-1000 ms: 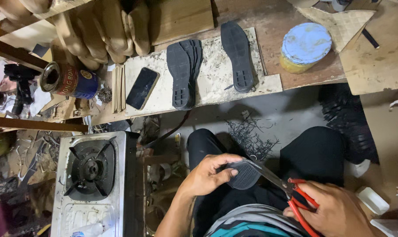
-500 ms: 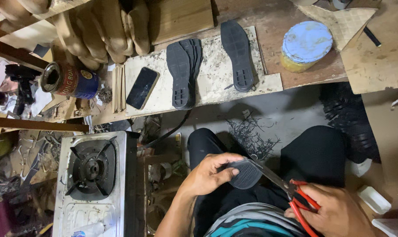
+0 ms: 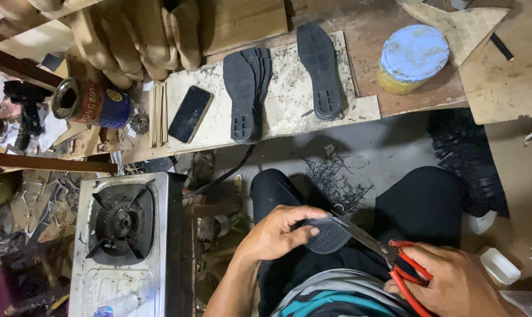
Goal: The person sits on the floor and uses red-handled shears to trim the edges of rubber shoe soles one at a time, holding each sole against their lap and cutting off excess material, with trimmings accumulating on the floor. Finished soles are placed on the workbench with a stack of other soles.
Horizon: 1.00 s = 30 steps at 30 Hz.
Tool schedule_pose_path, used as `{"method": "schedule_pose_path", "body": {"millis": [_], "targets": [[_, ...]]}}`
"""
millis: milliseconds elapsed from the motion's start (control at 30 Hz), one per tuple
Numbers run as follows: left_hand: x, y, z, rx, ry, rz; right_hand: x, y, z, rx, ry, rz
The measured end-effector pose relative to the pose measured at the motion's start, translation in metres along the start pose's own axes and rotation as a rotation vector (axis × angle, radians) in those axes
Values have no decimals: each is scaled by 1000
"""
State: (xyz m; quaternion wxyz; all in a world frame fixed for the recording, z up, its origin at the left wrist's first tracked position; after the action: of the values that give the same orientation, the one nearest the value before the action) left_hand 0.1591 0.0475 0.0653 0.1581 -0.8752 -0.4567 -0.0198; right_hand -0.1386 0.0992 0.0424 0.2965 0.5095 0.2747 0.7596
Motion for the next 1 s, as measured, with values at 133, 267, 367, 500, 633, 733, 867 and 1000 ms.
{"method": "schedule_pose_path", "body": {"millis": [133, 267, 367, 500, 633, 733, 867, 1000], "targets": [[0, -1, -1, -29, -17, 10, -5, -17, -14, 96, 178, -105], [1, -1, -2, -8, -27, 31, 3, -31, -22, 260, 621, -363], [2, 1, 0, -74, 10, 36, 5, -35, -29, 294, 657, -387], [3, 0, 1, -28, 21, 53, -1, -30, -30, 99, 268, -251], [-2, -11, 3, -82, 27, 79, -8, -23, -9, -425, -37, -213], [-9, -29, 4, -121, -19, 131, -14, -9, 24, -723, 210, -386], [-3, -45, 5, -264, -380, -231, -25, 7, 38, -541, 113, -431], [8, -46, 37, 122, -249, 21, -22, 20, 39, -740, -44, -520]]}}
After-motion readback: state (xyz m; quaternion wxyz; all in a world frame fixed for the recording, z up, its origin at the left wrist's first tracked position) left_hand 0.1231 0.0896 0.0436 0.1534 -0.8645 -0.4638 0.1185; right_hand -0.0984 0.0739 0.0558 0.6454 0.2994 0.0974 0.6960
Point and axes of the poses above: each hand's wrist, its own x-axis away from the middle knuckle, its own y-axis out of the back of the hand, z = x × y, the point moved 4 cm from there along -x, towards the middle knuckle, and after that the axes turned 13 degrees about x, right-handed, at the moved point
